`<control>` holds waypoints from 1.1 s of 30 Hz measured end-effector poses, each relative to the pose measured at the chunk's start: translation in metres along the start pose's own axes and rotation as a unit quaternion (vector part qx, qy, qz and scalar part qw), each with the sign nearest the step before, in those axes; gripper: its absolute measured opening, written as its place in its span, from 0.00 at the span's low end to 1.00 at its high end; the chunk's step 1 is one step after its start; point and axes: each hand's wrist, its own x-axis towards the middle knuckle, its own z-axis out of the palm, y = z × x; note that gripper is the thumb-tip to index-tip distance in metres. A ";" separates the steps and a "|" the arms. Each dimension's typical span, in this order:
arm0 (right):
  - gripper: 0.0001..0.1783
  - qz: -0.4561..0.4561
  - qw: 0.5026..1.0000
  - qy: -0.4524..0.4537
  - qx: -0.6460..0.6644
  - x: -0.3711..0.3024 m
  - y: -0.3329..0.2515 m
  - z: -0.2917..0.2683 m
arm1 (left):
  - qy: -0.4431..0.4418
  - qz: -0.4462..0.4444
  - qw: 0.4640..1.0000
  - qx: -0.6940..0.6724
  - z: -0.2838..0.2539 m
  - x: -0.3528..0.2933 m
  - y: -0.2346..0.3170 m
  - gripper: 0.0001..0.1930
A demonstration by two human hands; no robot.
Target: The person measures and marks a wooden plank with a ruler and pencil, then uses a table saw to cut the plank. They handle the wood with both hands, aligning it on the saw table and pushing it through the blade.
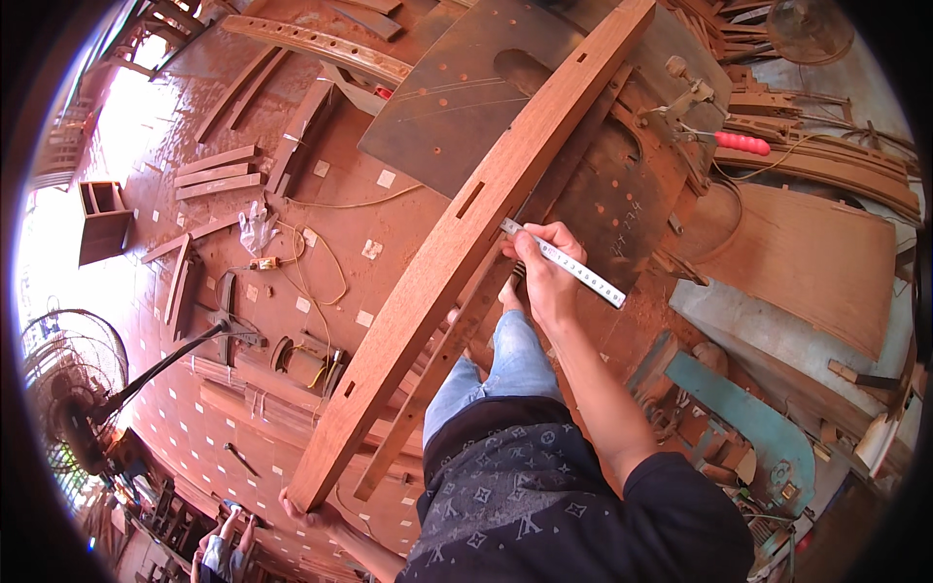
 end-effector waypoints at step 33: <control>0.07 0.004 0.999 -0.019 0.036 0.003 0.010 -0.007 | 0.042 -0.050 0.997 -0.043 -0.005 -0.018 -0.009 0.23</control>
